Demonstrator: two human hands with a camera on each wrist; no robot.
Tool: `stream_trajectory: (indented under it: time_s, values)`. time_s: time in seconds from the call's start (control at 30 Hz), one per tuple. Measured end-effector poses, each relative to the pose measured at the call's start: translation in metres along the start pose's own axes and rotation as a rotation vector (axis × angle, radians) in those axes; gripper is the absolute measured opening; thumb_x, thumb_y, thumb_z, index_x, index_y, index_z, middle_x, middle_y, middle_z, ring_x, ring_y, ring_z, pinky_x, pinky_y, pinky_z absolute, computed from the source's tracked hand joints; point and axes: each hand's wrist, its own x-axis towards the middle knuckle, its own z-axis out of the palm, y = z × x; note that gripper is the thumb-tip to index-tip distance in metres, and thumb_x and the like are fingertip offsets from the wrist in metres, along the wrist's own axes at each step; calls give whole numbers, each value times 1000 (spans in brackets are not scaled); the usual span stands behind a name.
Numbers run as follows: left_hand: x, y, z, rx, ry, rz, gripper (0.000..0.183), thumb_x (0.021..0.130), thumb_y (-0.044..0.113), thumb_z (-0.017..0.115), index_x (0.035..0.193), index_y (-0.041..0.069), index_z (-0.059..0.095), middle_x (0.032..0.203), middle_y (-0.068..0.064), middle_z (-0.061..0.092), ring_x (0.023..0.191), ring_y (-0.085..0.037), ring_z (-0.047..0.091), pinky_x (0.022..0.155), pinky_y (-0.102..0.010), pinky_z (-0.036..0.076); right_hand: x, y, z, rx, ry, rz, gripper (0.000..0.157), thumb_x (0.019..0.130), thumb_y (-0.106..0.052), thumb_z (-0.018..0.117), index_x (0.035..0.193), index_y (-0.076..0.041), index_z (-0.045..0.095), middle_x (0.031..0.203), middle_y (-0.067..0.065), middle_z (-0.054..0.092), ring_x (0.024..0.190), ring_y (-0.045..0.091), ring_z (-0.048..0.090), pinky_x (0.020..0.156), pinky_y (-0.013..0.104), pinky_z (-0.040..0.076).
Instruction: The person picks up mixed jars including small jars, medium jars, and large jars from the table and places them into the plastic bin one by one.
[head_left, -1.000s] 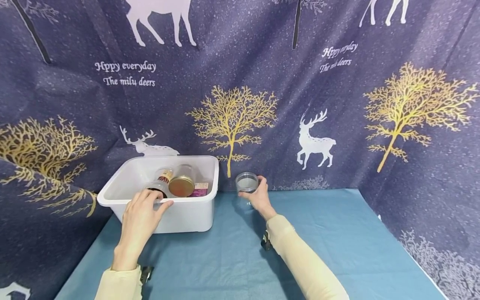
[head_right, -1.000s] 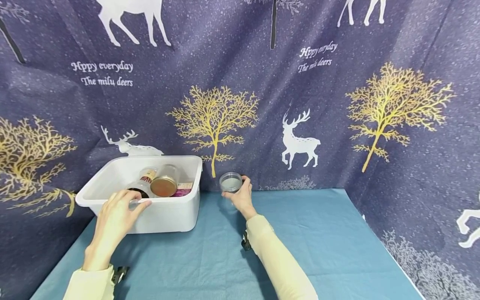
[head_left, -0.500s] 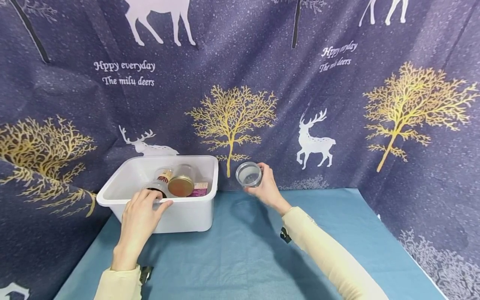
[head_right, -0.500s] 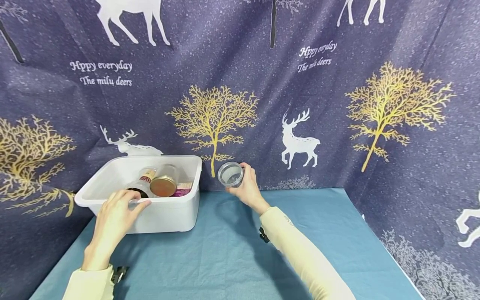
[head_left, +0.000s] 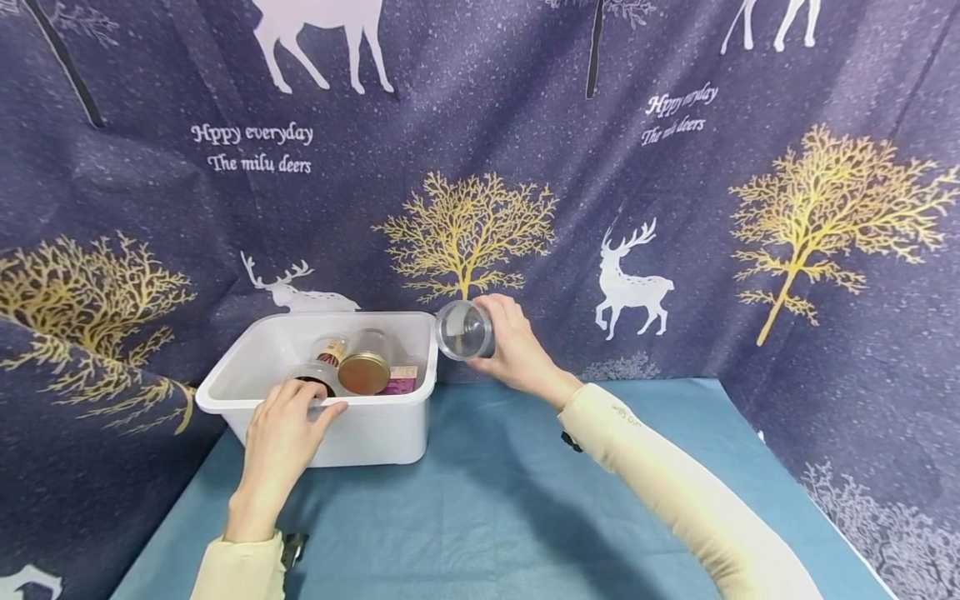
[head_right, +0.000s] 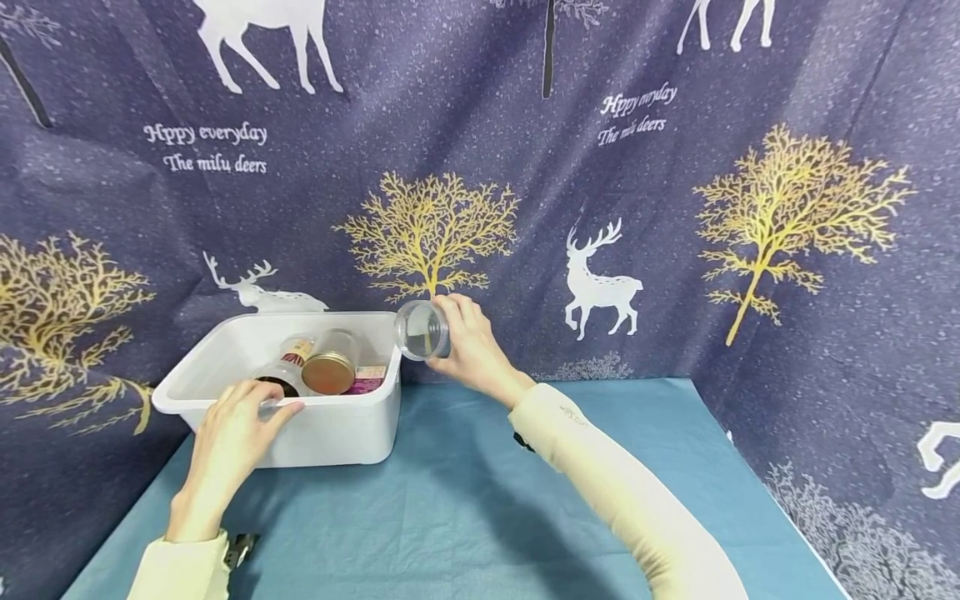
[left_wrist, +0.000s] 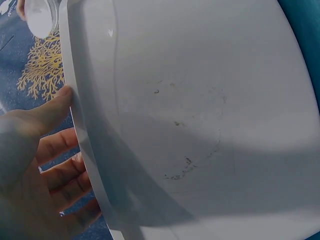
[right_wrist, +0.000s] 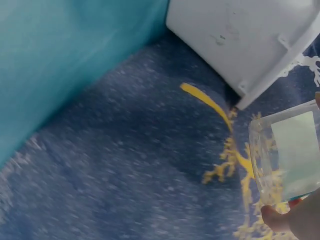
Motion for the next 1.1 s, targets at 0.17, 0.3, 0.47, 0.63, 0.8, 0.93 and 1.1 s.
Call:
stream_trajectory:
  time_s: [0.17,0.3,0.47,0.63,0.8,0.93,1.1]
  values:
    - [0,0,1,5,-4,-4,33,81,27,81,99,3,68,98,-15,62,95,-35,53,79,-53,40,19,-12,-3,-95,0,-110,87,70,-20,89,140,-8,38,138,16,37,123,33,40,99,57,34]
    - [0,-1,2,5,-1,0,32,81,27,81,99,3,68,98,-15,62,96,-36,53,78,-53,40,33,-19,-3,-121,-18,-145,86,70,-21,88,140,-9,38,140,15,36,128,32,38,103,56,31]
    - [0,-2,1,5,-1,-2,32,82,27,80,98,3,67,98,-15,62,95,-36,53,79,-54,40,51,-28,2,-139,-21,-153,87,70,-23,88,140,-11,38,141,14,36,129,31,37,105,55,29]
    - [0,-3,1,6,-10,-7,32,82,28,80,99,3,67,97,-15,62,95,-36,53,79,-54,39,64,-39,15,-172,-55,-196,87,71,-23,88,141,-10,38,140,13,37,132,31,34,107,53,28]
    - [1,-2,4,7,-8,1,33,82,28,80,99,3,67,97,-15,62,96,-36,53,79,-54,39,73,-48,34,-207,-106,-243,84,75,-26,85,144,-11,37,142,12,37,135,28,32,111,46,23]
    - [3,-2,4,15,3,21,33,82,28,80,99,3,67,97,-15,62,96,-36,53,79,-54,40,77,-60,47,-243,-152,-258,82,79,-27,82,146,-13,36,145,11,36,138,28,29,114,43,17]
    - [2,-2,3,23,11,29,33,80,28,81,98,3,67,98,-15,62,97,-37,54,78,-54,40,80,-76,60,-281,-214,-275,80,84,-29,79,148,-16,34,148,10,34,140,27,27,115,41,16]
